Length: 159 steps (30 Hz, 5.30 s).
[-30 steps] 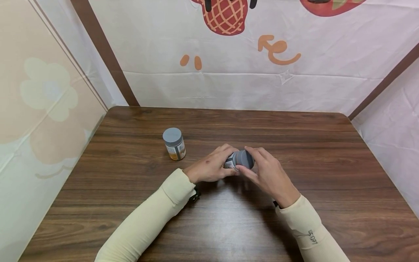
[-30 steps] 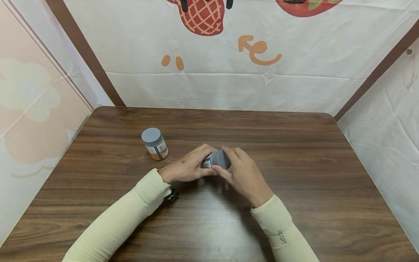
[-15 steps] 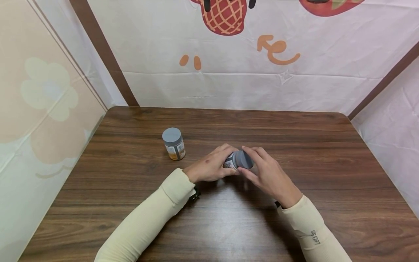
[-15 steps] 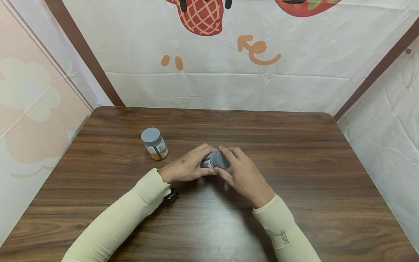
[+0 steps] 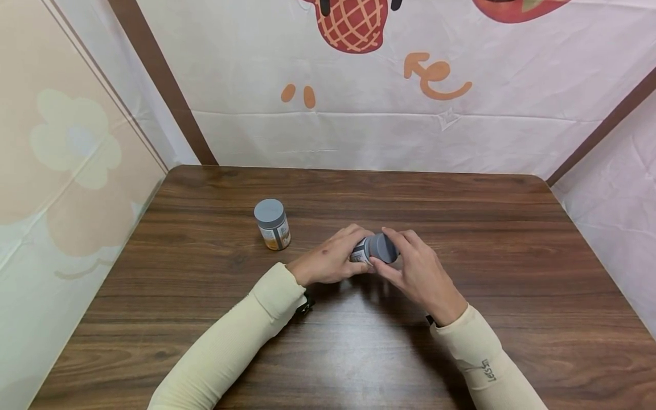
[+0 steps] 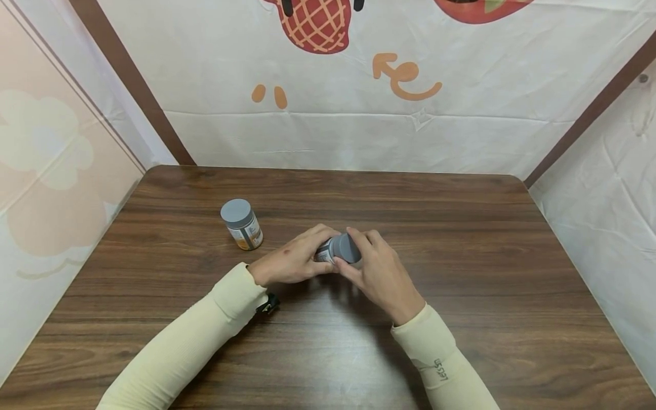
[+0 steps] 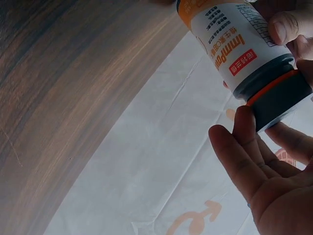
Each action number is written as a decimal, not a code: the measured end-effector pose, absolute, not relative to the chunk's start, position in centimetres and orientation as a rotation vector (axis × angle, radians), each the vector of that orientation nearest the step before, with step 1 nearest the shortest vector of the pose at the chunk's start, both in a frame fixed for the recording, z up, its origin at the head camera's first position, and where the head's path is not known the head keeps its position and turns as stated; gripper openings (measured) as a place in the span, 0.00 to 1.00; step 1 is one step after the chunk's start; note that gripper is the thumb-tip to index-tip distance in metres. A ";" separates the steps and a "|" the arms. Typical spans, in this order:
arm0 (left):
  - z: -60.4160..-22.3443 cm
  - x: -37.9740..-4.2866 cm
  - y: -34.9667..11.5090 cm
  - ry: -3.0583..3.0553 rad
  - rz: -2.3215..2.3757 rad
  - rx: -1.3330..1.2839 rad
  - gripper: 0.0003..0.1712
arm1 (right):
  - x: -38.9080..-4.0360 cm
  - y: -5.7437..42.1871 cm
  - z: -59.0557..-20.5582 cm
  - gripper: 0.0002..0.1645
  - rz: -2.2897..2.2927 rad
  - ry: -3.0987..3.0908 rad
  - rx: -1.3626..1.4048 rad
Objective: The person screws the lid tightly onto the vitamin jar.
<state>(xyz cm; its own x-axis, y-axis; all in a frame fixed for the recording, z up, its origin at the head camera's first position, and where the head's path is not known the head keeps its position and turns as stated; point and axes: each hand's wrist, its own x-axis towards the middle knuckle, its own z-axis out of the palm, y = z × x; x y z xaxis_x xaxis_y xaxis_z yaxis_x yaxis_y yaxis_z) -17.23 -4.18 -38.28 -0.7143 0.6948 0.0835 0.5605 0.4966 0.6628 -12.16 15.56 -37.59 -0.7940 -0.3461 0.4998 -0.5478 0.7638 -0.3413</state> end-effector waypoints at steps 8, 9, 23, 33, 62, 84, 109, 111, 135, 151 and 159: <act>-38.1 -17.2 -4.0 2.553 1.000 1.075 0.29 | -12.2 16.1 -37.2 0.42 0.690 -2.617 0.750; -38.1 -17.2 -4.0 2.554 0.997 1.079 0.29 | -12.2 16.2 -37.2 0.42 0.688 -2.611 0.779; -38.2 -17.1 -4.0 2.564 1.002 1.116 0.30 | -12.6 16.4 -37.7 0.35 0.722 -2.498 0.918; -38.1 -17.1 -3.9 2.559 1.002 1.108 0.29 | -12.5 16.2 -37.8 0.34 0.708 -2.507 0.864; -38.3 -17.1 -3.8 2.553 1.010 1.111 0.31 | -12.6 16.9 -37.2 0.36 0.688 -2.582 0.935; -38.3 -17.2 -3.8 2.561 0.991 1.145 0.31 | -12.9 16.9 -36.7 0.39 0.608 -2.604 1.050; -38.2 -17.1 -3.8 2.553 1.002 1.140 0.28 | -12.7 16.7 -36.6 0.42 0.650 -2.727 0.852; -38.2 -17.1 -3.8 2.554 0.998 1.147 0.29 | -12.8 16.9 -36.7 0.43 0.632 -2.678 0.923; -38.2 -17.1 -3.7 2.545 1.012 1.133 0.29 | -12.5 16.9 -36.7 0.35 0.637 -2.744 0.829; -38.3 -17.1 -3.8 2.559 1.004 1.145 0.30 | -13.1 17.1 -36.7 0.44 0.636 -2.636 1.020; -38.3 -17.1 -3.8 2.553 1.016 1.145 0.30 | -12.8 17.0 -36.9 0.36 0.671 -2.662 0.990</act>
